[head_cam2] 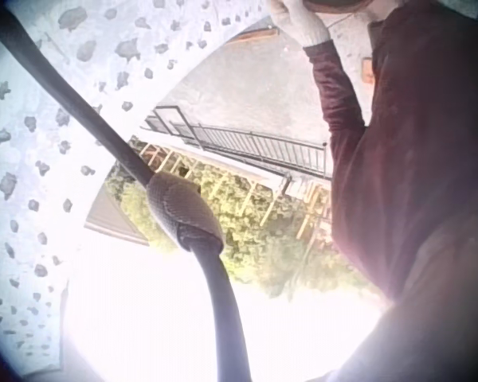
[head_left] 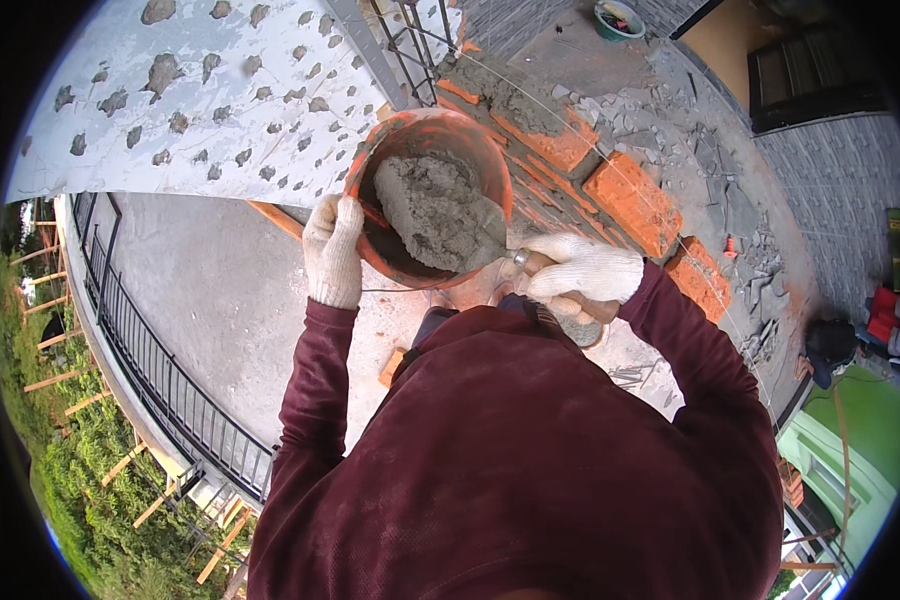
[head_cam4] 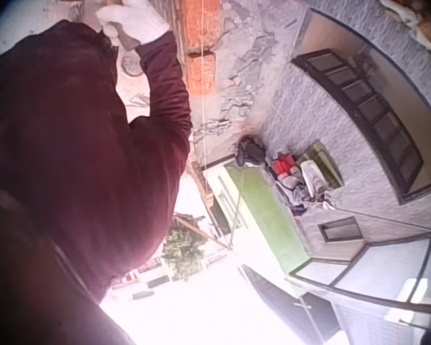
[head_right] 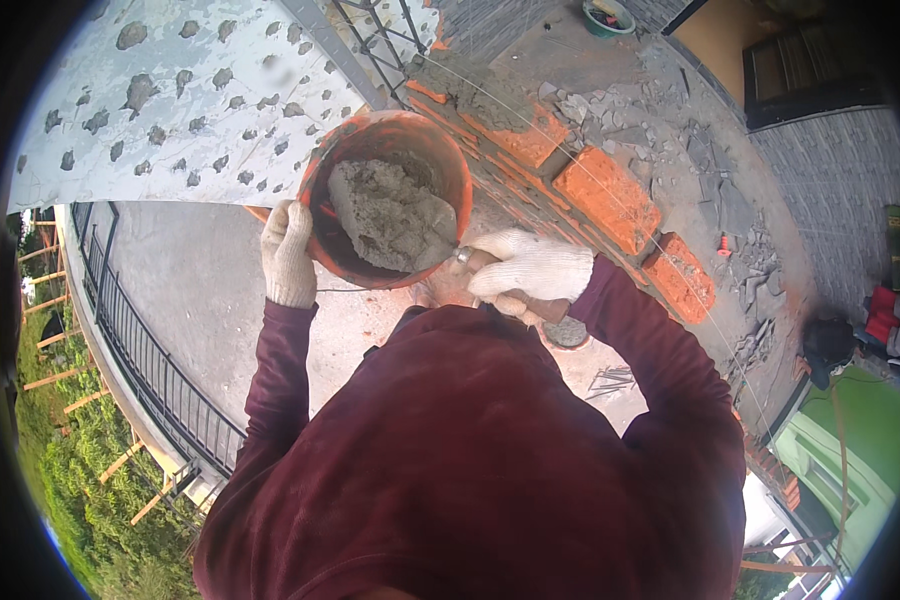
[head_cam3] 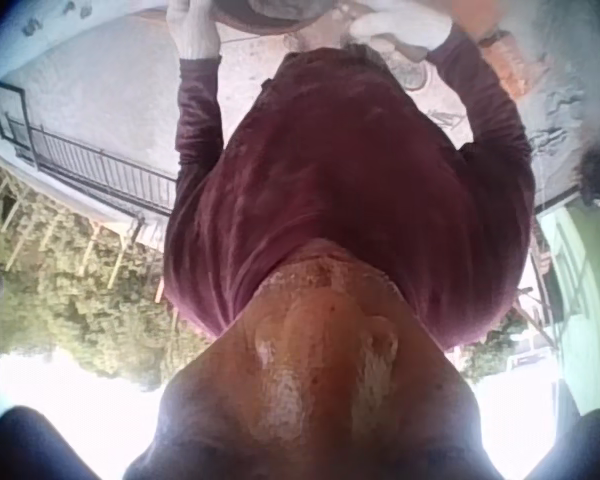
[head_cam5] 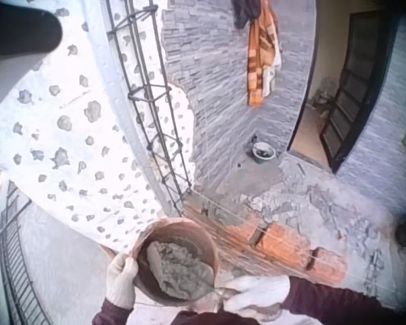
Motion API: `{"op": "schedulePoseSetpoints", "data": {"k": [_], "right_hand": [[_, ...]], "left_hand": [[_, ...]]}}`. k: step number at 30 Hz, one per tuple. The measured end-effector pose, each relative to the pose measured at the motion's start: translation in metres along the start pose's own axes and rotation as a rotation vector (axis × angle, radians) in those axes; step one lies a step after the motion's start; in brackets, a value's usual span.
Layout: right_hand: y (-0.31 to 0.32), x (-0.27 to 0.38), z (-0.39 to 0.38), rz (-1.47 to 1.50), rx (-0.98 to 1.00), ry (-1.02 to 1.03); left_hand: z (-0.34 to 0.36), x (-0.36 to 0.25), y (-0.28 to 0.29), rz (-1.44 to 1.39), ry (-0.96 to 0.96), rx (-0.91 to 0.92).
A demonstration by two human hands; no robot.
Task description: The person scoops mortar from a bucket with a trowel and spreads it along a brick wall. They place bricks onto the mortar bed, tap them into alignment, and scrape off excess mortar. The person repeats this process, adding bricks one at a time to extend the wall.
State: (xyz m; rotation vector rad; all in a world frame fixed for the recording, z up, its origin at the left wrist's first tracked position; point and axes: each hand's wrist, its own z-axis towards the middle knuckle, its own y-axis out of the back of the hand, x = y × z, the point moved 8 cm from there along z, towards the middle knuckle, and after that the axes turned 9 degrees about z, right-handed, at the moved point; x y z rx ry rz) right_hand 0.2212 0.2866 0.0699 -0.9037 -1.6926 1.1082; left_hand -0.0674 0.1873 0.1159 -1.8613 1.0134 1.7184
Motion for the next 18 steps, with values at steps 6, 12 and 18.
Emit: {"op": "schedulePoseSetpoints", "data": {"k": [6, 12, 18], "right_hand": [[-0.024, 0.063, -0.111, -0.417, -0.543, 0.158], [-0.045, 0.133, -0.184, -0.726, -0.879, 0.092], [0.005, 0.163, -0.155, -1.544, -1.211, -0.004]], "left_hand": [[-0.003, 0.038, -0.005, 0.067, 0.039, -0.095], [-0.007, 0.074, -0.032, 0.102, 0.131, -0.093], [-0.007, 0.113, -0.07, 0.102, 0.214, -0.016]]}}
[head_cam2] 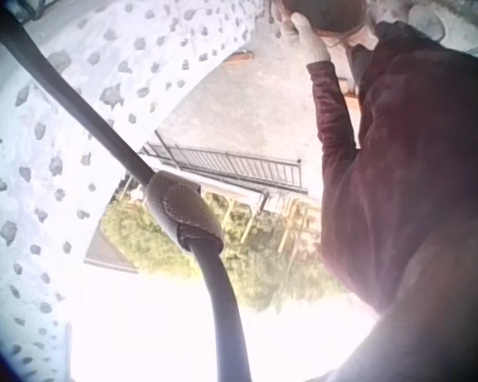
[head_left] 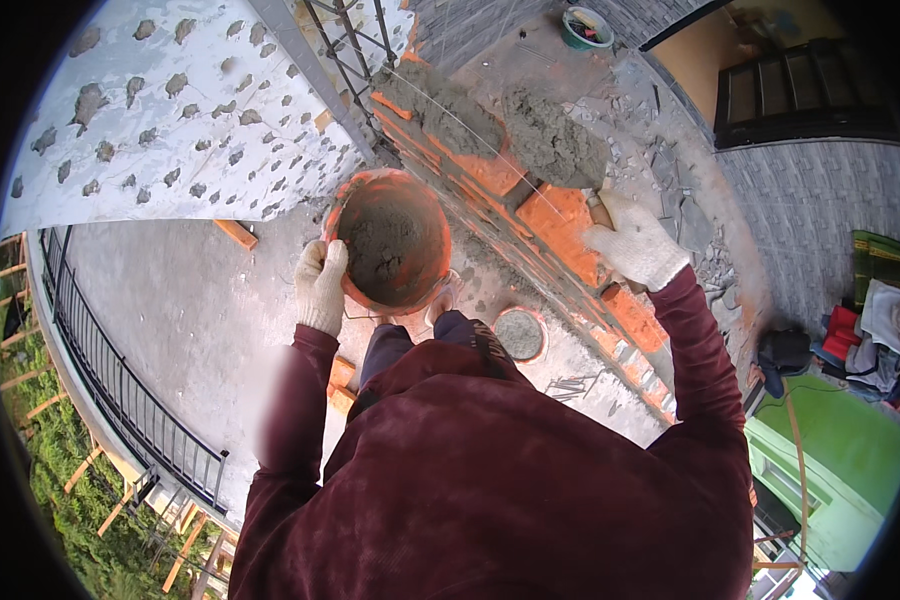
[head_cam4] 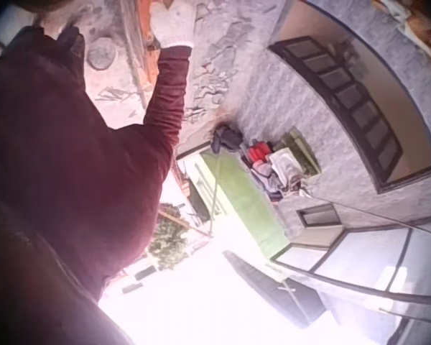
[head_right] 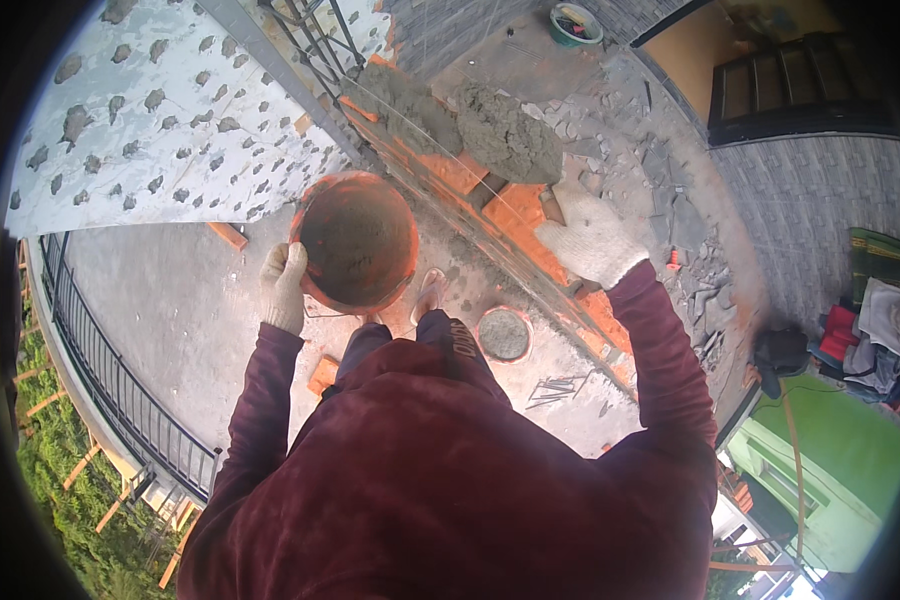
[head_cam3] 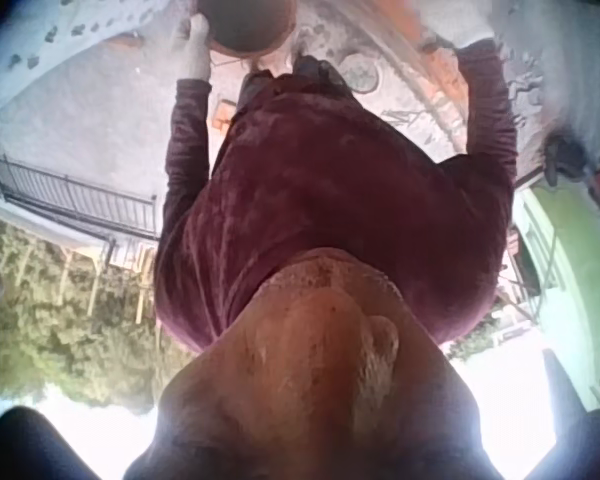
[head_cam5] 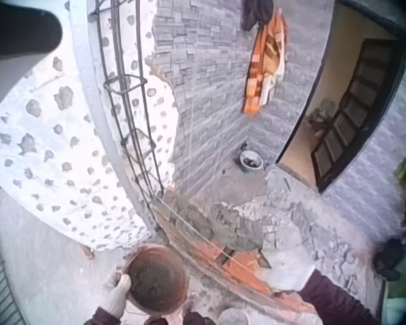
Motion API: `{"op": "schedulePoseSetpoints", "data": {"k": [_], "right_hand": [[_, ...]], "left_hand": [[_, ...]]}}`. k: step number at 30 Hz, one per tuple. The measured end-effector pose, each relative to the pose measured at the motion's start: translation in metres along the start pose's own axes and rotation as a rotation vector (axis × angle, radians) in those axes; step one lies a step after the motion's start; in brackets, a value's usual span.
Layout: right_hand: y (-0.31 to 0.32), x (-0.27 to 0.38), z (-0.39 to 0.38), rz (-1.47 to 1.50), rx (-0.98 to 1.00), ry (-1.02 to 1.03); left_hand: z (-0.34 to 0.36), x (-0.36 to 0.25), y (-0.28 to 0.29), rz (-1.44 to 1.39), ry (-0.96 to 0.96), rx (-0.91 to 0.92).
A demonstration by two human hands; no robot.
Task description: The person scoops mortar from a bucket with a trowel and spreads it along a brick wall. They place bricks onto the mortar bed, tap them into alignment, and scrape off excess mortar. The person repeats this process, adding bricks one at a time to extend the wall.
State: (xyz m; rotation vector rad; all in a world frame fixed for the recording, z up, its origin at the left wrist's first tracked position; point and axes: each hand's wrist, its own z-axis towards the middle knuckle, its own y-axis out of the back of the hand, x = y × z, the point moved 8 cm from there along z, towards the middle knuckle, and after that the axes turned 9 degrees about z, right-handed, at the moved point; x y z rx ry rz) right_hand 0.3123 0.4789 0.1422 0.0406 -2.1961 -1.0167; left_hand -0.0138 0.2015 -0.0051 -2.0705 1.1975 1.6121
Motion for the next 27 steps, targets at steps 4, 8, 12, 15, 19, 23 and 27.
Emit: {"op": "schedulePoseSetpoints", "data": {"k": [4, 8, 12, 15, 19, 23, 27], "right_hand": [[-0.056, -0.009, 0.018, -0.276, -0.15, 0.06], [-0.026, -0.01, -0.014, -0.254, -0.384, 0.143], [-0.007, -0.049, -0.034, 0.949, -0.005, -0.288], [-0.01, -0.051, -0.029, 1.009, 0.205, -0.304], [-0.012, -0.062, -0.025, 0.523, 0.266, -0.165], [-0.006, -0.056, -0.042, 0.312, 0.325, 0.013], [0.013, -0.047, -0.029, 0.39, 0.142, 0.098]], "left_hand": [[0.001, 0.001, -0.039, -0.051, 0.013, 0.098], [-0.005, -0.014, -0.065, 0.003, 0.006, 0.119], [-0.007, -0.02, -0.067, -0.067, -0.009, 0.153], [-0.004, -0.009, -0.061, -0.011, 0.01, 0.173], [0.007, 0.003, -0.058, 0.008, -0.044, 0.191], [0.015, 0.005, -0.043, 0.023, -0.087, 0.154], [0.024, -0.003, -0.031, -0.046, -0.097, 0.168]]}}
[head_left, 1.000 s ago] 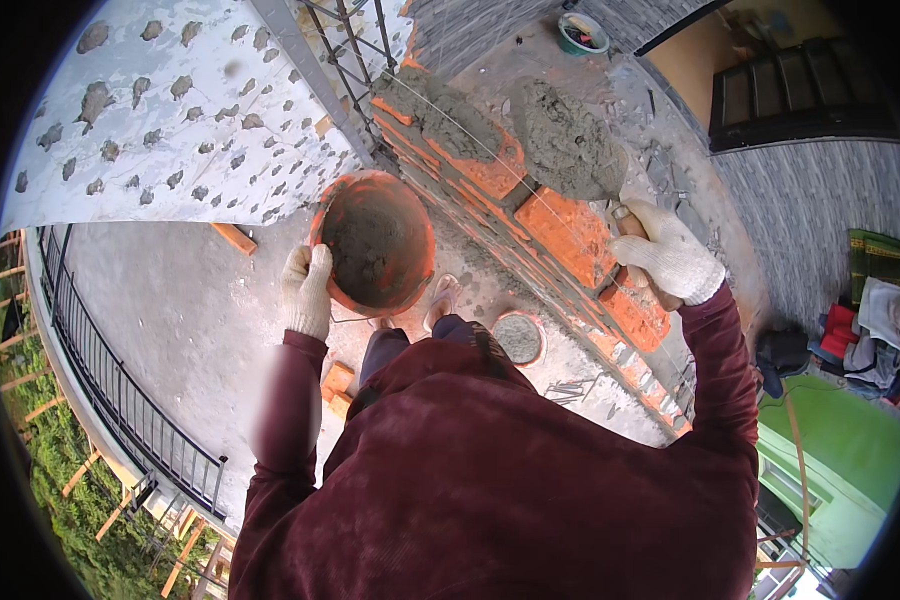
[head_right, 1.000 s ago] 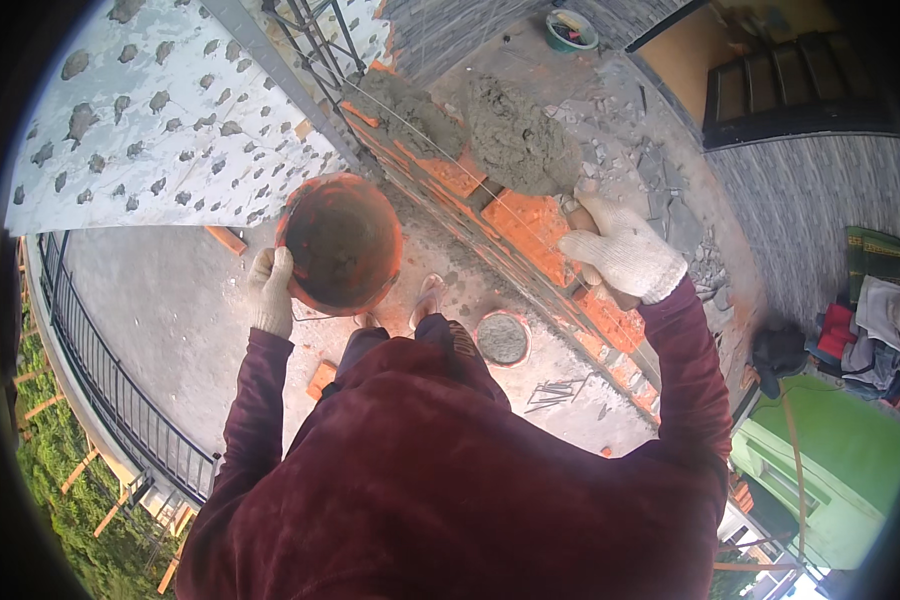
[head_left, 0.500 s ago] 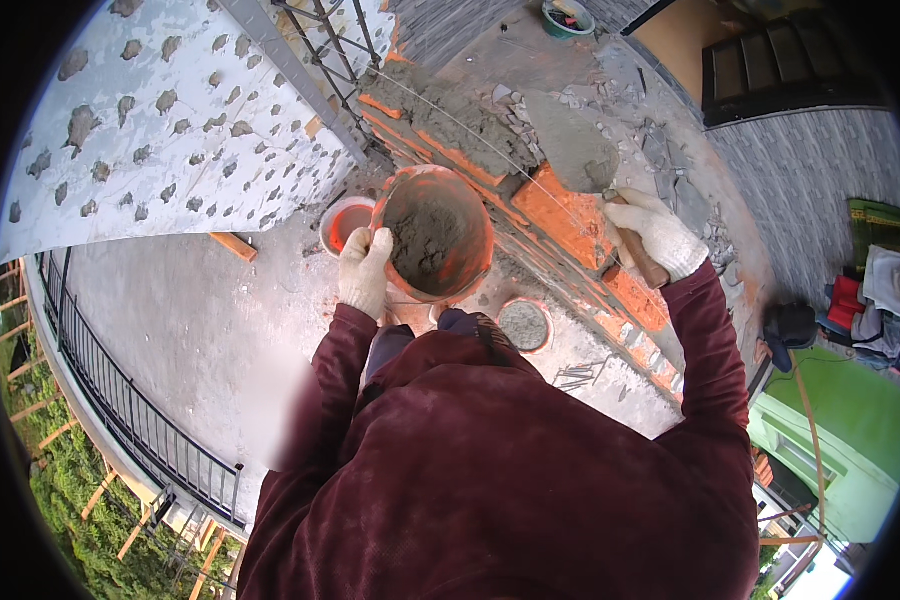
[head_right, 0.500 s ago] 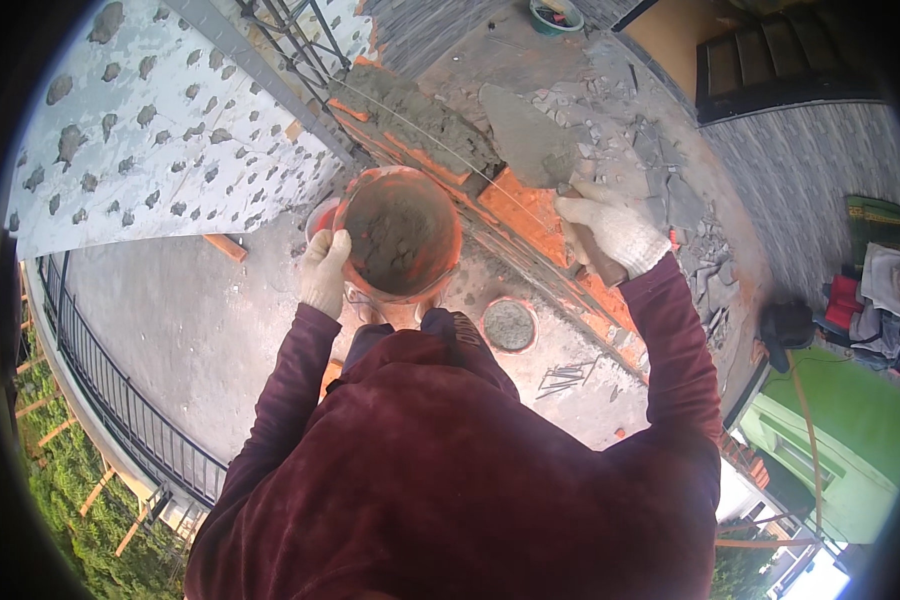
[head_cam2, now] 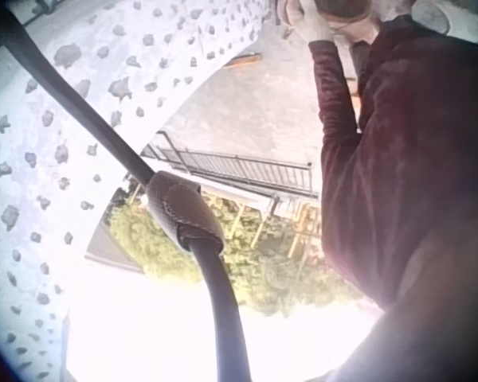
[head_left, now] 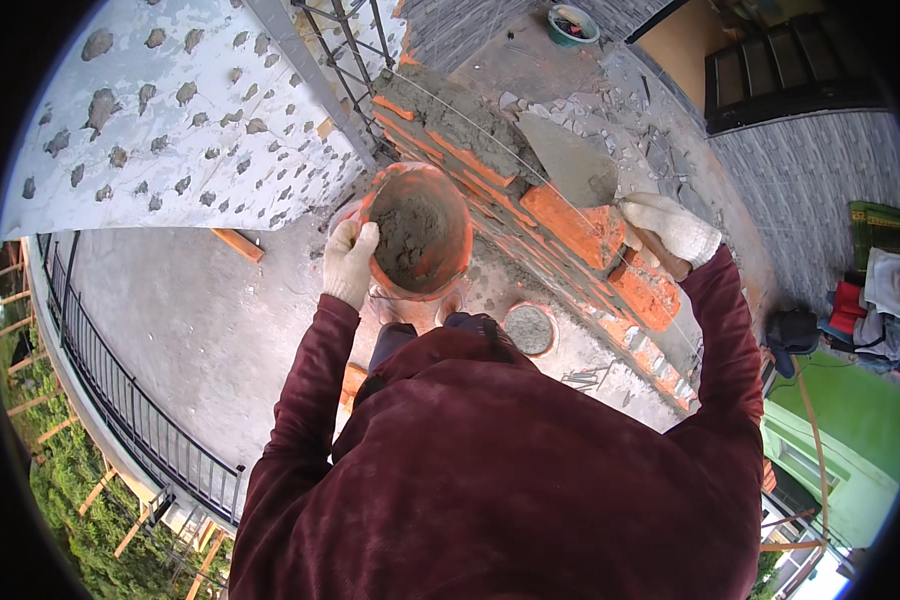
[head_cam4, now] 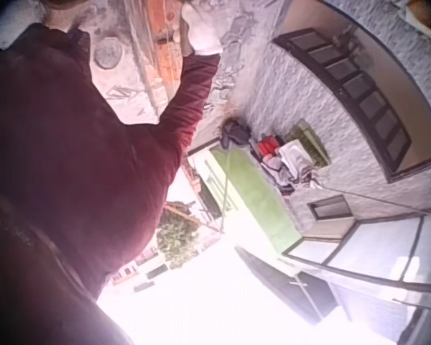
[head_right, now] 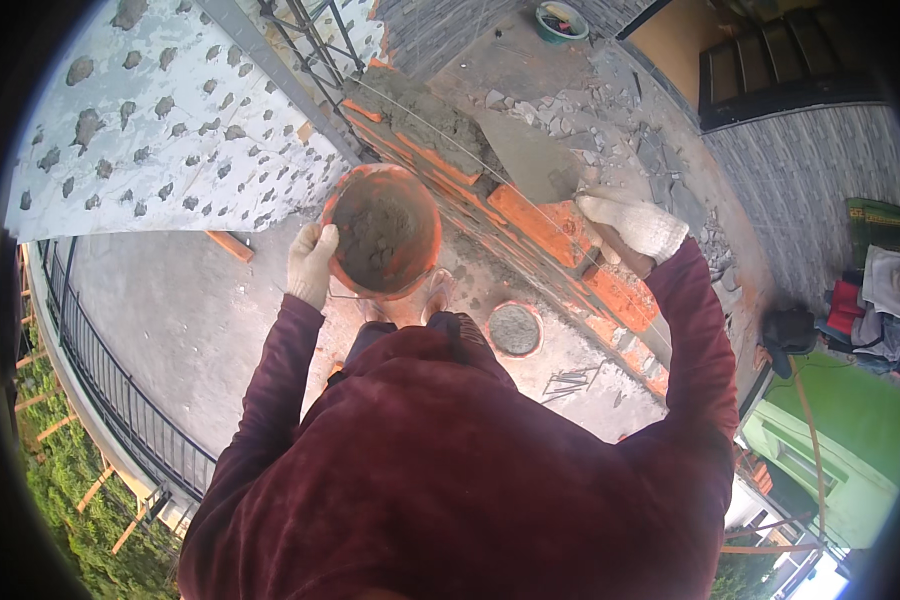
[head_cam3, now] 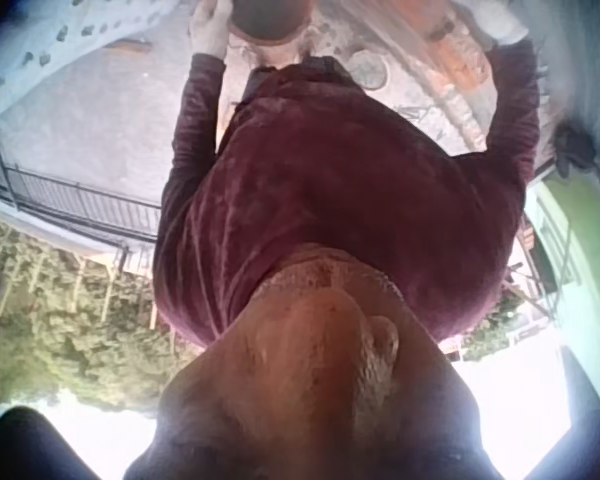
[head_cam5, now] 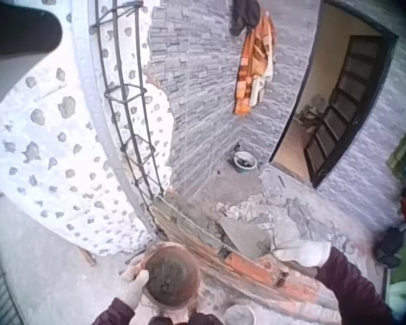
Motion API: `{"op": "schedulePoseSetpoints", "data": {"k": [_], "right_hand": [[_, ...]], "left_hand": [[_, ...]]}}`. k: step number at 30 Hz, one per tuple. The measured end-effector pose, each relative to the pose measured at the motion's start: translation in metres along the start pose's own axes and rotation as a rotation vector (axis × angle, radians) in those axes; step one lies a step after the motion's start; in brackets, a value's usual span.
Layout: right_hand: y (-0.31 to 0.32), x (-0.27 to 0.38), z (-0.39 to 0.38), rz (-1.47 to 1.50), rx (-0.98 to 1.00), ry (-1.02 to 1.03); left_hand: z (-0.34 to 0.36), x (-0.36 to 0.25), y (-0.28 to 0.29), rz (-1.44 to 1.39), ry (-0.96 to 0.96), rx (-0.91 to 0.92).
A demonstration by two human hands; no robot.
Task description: The person scoops mortar from a bucket with a trowel and spreads it along a brick wall. They place bricks onto the mortar bed, tap them into alignment, and scrape off excess mortar. The person repeats this process, adding bricks one at a time to extend the wall.
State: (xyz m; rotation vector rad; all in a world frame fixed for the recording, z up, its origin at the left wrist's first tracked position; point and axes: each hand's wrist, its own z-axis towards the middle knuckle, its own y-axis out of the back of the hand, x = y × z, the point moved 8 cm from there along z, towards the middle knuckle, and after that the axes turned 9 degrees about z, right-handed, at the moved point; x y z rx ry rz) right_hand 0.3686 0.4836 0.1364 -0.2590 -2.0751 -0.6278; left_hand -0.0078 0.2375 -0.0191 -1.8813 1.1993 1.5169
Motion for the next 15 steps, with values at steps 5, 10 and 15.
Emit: {"op": "schedulePoseSetpoints", "data": {"k": [5, 10, 15], "right_hand": [[-0.01, 0.001, 0.028, -0.064, 0.015, -0.207], [-0.011, 0.101, -0.048, -0.387, -0.153, -0.009], [-0.124, 0.153, -0.024, -0.911, -0.103, 0.186]], "left_hand": [[0.008, -0.013, 0.007, -0.057, -0.042, 0.083], [0.02, -0.043, 0.05, 0.141, -0.096, 0.123], [0.02, -0.105, 0.079, 0.253, -0.164, 0.344]]}}
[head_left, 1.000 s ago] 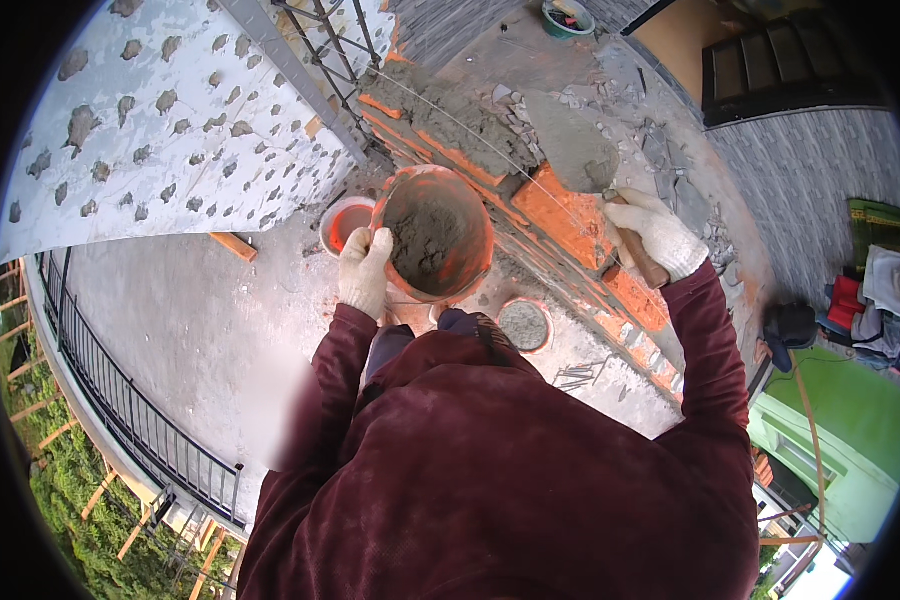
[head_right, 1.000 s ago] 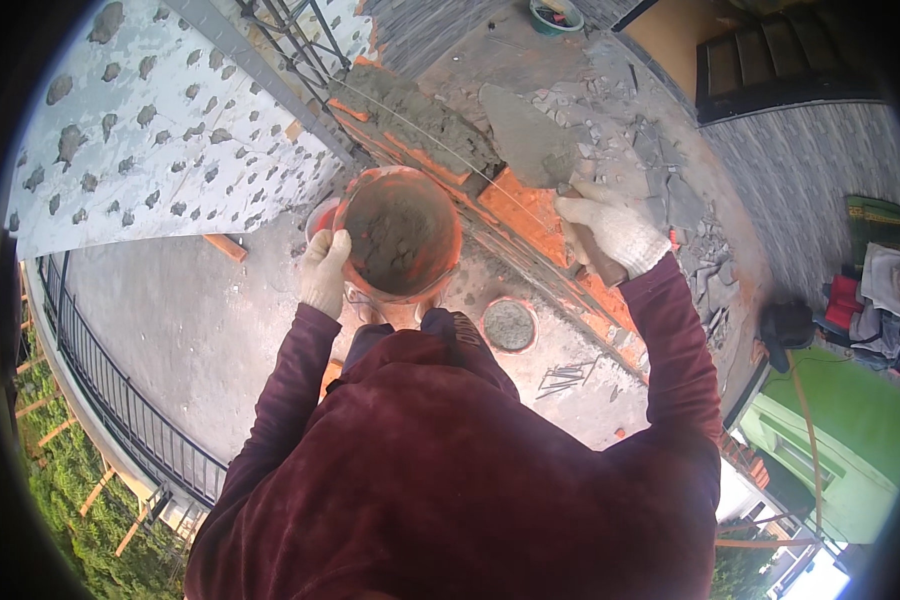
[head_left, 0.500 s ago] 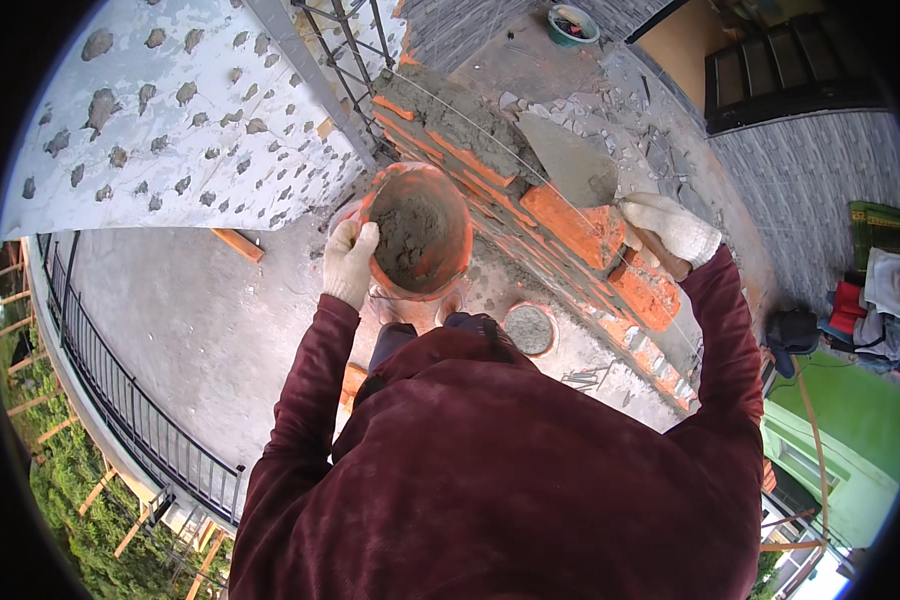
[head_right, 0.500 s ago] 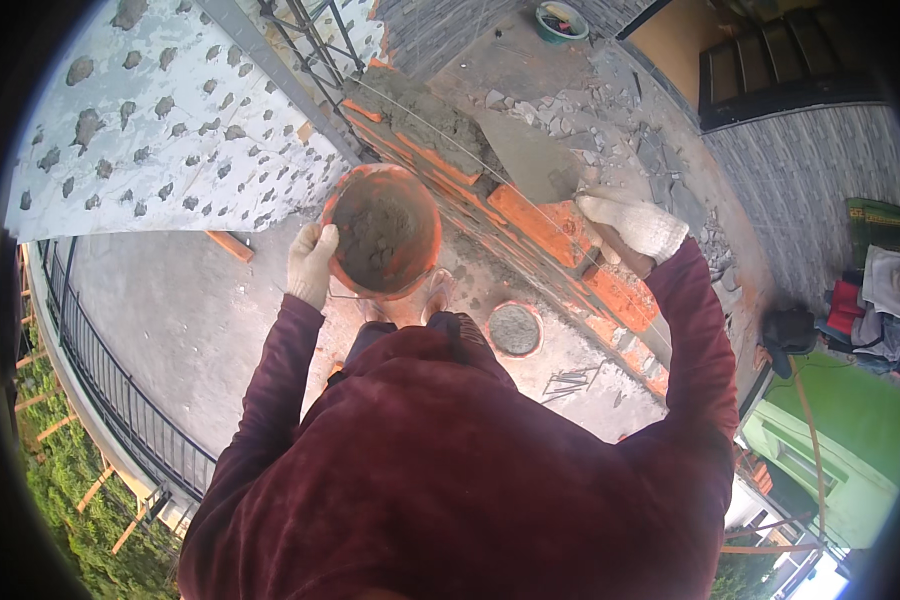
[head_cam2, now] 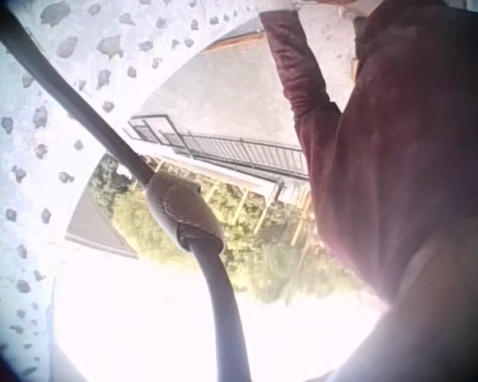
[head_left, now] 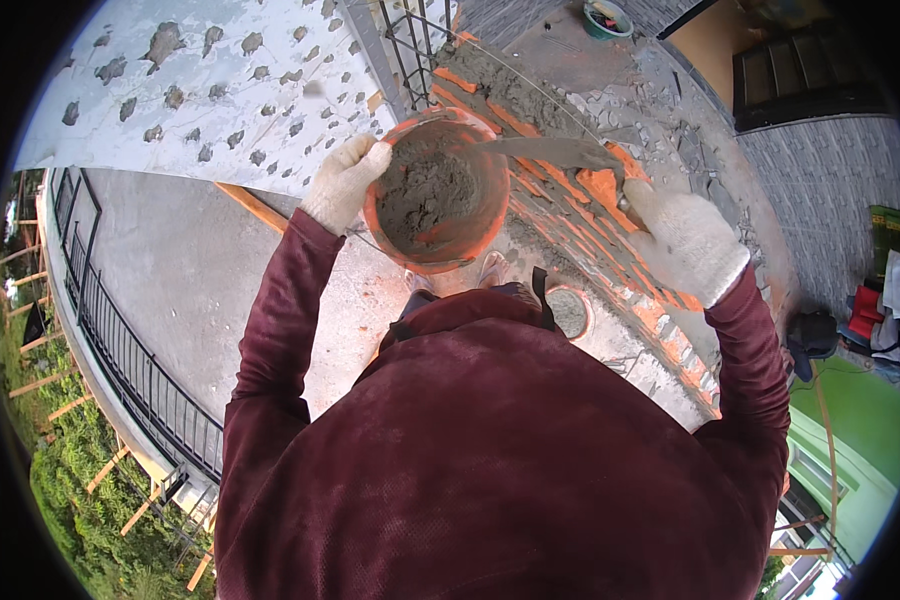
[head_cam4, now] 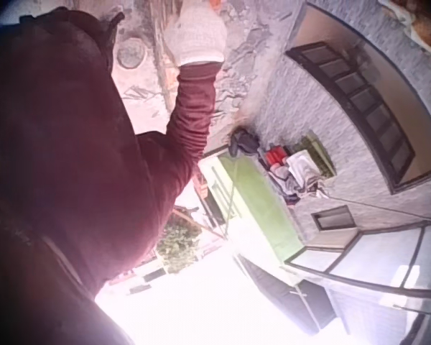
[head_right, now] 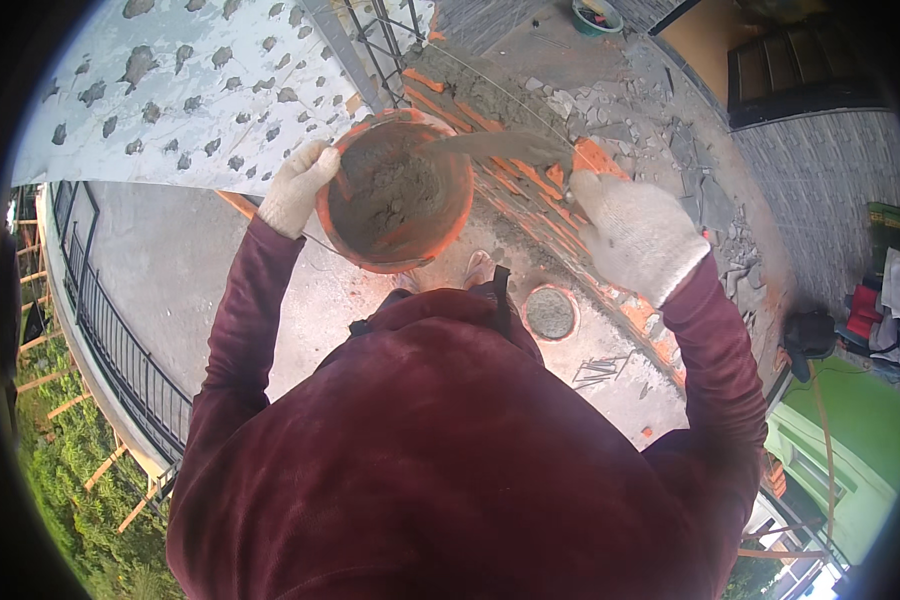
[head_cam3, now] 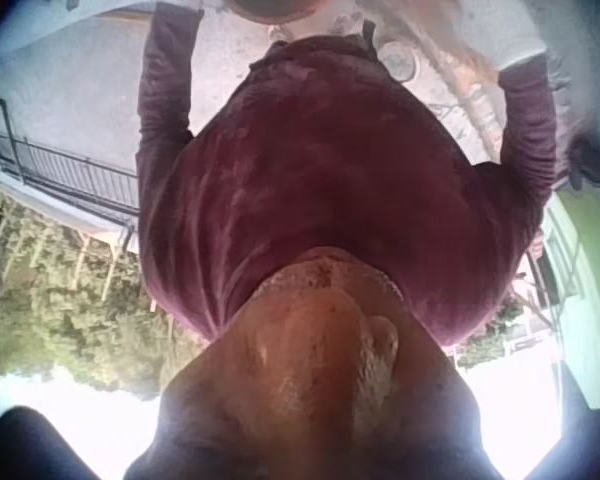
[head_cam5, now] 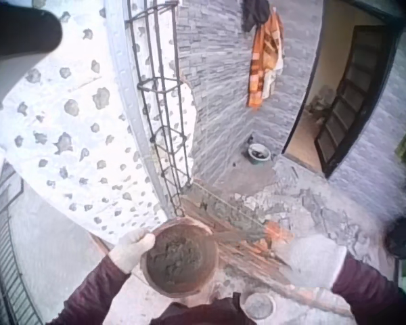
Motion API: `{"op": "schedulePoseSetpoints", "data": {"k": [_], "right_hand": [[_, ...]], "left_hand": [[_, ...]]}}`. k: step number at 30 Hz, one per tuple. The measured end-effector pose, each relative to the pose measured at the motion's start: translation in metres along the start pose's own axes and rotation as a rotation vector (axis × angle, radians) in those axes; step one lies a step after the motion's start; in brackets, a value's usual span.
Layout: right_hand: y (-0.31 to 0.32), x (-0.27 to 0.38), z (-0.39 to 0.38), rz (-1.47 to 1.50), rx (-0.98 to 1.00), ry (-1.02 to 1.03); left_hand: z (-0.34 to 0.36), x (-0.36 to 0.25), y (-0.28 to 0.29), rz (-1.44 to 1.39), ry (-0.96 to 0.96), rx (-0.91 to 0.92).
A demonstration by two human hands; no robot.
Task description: The person scoops mortar from a bucket with a trowel and spreads it along a brick wall. They place bricks onto the mortar bed, tap them into alignment, and scrape off excess mortar. The person repeats this process, adding bricks one at a time to extend the wall.
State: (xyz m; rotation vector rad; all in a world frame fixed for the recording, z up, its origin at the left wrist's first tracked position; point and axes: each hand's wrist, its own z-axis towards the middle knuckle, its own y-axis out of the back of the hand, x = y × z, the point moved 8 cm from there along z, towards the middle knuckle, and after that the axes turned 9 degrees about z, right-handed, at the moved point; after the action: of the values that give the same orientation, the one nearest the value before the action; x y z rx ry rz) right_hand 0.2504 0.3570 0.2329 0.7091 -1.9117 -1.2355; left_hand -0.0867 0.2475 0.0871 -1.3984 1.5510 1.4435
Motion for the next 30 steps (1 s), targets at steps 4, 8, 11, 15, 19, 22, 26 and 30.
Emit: {"op": "schedulePoseSetpoints", "data": {"k": [4, 8, 11, 15, 19, 22, 26, 30], "right_hand": [[-0.052, 0.063, 0.076, -0.206, -0.316, 0.03], [-0.095, 0.123, 0.106, -0.205, -0.291, 0.039], [-0.115, 0.153, 0.095, -0.179, -0.036, 0.06], [-0.064, 0.151, 0.089, -0.269, -0.226, 0.06], [-0.032, 0.189, 0.093, -0.355, -0.553, 0.222], [-0.08, 0.199, 0.091, -0.244, -0.144, 0.097], [-0.109, 0.161, 0.078, -0.039, 0.185, -0.009], [-0.098, 0.11, 0.064, 0.296, 0.173, -0.283]], "left_hand": [[0.003, -0.048, 0.03, 0.044, -0.071, 0.122], [0.008, -0.076, 0.052, 0.091, -0.168, 0.244], [0.01, -0.081, 0.07, 0.139, -0.2, 0.291], [0.01, -0.077, 0.083, 0.107, -0.186, 0.249], [0.01, -0.081, 0.072, 0.035, -0.209, 0.387], [0.013, -0.074, 0.082, 0.142, -0.149, 0.244], [0.004, -0.063, 0.073, 0.123, -0.086, 0.271], [-0.011, -0.082, 0.053, 0.38, -0.219, 0.379]]}}
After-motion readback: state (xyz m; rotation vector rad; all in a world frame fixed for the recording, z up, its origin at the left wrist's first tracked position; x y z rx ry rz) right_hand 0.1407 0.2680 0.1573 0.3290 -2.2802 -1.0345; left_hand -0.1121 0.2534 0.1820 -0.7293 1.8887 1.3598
